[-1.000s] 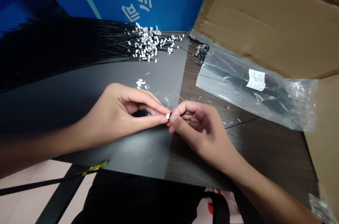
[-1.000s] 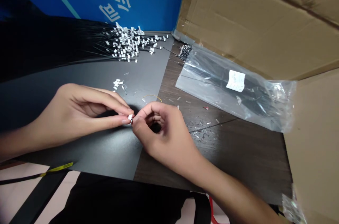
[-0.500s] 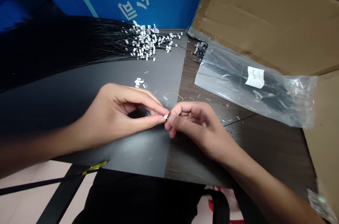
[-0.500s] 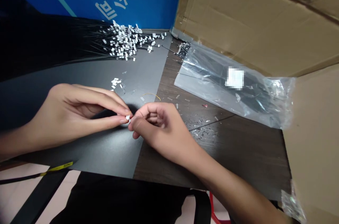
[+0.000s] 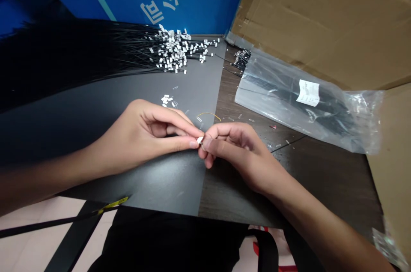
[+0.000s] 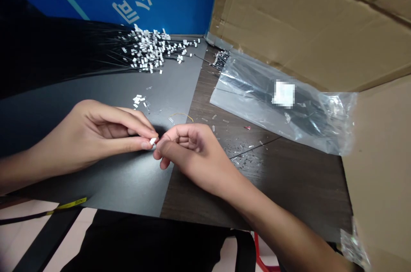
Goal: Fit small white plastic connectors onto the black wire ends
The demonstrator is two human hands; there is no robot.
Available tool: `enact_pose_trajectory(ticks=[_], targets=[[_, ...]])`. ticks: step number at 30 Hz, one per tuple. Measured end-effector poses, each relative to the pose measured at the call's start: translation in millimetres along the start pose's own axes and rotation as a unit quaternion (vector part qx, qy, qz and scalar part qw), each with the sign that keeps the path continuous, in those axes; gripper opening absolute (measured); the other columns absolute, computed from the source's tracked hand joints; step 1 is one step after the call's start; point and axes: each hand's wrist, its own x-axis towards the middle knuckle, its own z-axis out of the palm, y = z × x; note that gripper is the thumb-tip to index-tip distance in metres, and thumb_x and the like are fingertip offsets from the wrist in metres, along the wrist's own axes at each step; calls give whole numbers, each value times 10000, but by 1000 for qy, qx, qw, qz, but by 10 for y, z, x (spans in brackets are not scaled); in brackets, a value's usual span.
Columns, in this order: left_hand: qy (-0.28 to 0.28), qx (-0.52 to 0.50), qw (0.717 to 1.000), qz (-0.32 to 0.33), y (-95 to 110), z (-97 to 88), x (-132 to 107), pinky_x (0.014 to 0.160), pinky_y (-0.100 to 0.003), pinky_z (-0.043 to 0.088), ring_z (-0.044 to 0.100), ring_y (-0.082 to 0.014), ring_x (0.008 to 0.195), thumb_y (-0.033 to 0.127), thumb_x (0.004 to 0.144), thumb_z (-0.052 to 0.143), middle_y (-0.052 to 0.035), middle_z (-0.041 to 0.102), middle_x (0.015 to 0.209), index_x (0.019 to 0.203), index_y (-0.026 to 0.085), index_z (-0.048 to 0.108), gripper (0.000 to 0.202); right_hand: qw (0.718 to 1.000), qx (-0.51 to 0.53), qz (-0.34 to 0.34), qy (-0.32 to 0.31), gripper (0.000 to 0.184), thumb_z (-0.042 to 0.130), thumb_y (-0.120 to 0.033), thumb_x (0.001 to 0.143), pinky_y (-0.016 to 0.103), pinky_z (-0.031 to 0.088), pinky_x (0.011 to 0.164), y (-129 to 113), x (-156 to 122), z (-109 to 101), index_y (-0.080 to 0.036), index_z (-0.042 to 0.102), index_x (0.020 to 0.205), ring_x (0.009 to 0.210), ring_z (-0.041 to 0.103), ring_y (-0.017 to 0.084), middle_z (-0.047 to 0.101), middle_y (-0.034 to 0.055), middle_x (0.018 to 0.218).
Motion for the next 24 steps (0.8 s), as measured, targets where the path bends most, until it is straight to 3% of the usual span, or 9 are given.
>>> enact_pose_trajectory(ticks=[13,20,24], targets=[[-8,-16,1000,1,-1,-28,11,741,-128,649,825,-116,765,30,870,873,16,870,873,913,296,935,276,998,46,-10,-34,80,823,-174,923,228,530,804,66,17,-30,-186,824,844,750,678,97,792,-18,846],[-10,-18,1000,-5,19,-21,17,718,-149,650,819,-128,748,152,874,943,7,869,864,890,298,934,147,998,45,-6,-37,82,834,-184,916,241,525,807,60,17,-46,-192,824,835,756,673,110,787,-19,828],[-7,-13,1000,-4,22,-16,26,712,-163,651,818,-133,743,99,860,929,-3,869,868,886,299,934,201,999,39,2,-37,88,848,-218,916,264,529,824,51,11,-41,-207,824,832,761,671,124,793,-14,843]])
